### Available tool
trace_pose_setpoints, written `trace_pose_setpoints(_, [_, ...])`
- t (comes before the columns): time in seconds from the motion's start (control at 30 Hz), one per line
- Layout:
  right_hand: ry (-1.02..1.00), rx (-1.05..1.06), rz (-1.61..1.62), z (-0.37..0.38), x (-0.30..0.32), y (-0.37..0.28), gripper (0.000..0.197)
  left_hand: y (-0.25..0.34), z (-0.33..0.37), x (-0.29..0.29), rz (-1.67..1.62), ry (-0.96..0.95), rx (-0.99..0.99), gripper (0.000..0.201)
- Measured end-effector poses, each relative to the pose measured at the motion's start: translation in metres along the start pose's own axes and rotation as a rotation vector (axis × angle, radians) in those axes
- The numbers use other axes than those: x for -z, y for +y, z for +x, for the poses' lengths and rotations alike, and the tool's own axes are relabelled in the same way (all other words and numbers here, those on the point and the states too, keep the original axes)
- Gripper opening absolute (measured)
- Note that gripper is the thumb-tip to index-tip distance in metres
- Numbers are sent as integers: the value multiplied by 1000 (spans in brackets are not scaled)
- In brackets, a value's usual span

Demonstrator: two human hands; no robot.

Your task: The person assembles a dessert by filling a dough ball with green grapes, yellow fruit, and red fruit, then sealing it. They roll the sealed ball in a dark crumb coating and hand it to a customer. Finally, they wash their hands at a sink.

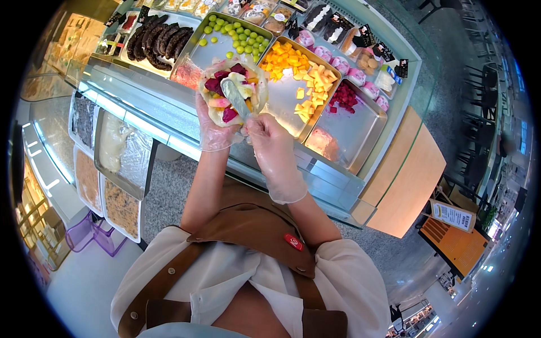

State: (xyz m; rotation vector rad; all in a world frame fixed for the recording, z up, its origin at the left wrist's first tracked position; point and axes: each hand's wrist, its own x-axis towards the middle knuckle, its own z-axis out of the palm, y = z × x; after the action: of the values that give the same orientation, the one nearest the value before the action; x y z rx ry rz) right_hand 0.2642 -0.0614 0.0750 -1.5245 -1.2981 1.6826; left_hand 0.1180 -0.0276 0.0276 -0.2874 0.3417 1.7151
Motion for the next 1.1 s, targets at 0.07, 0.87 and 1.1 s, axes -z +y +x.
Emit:
trace_pose_setpoints(0.07, [89, 195, -204, 2, 0, 8, 16, 0, 1, 5, 43, -15, -22, 44])
trace_pose_setpoints(0.87, [-36, 406, -946, 215, 101, 265, 20, 67, 16, 54, 714, 79, -486, 47])
trace_pose_setpoints(1.1, [-191, 569, -918, 220, 72, 270, 15, 72, 1, 89, 568, 263, -408, 53])
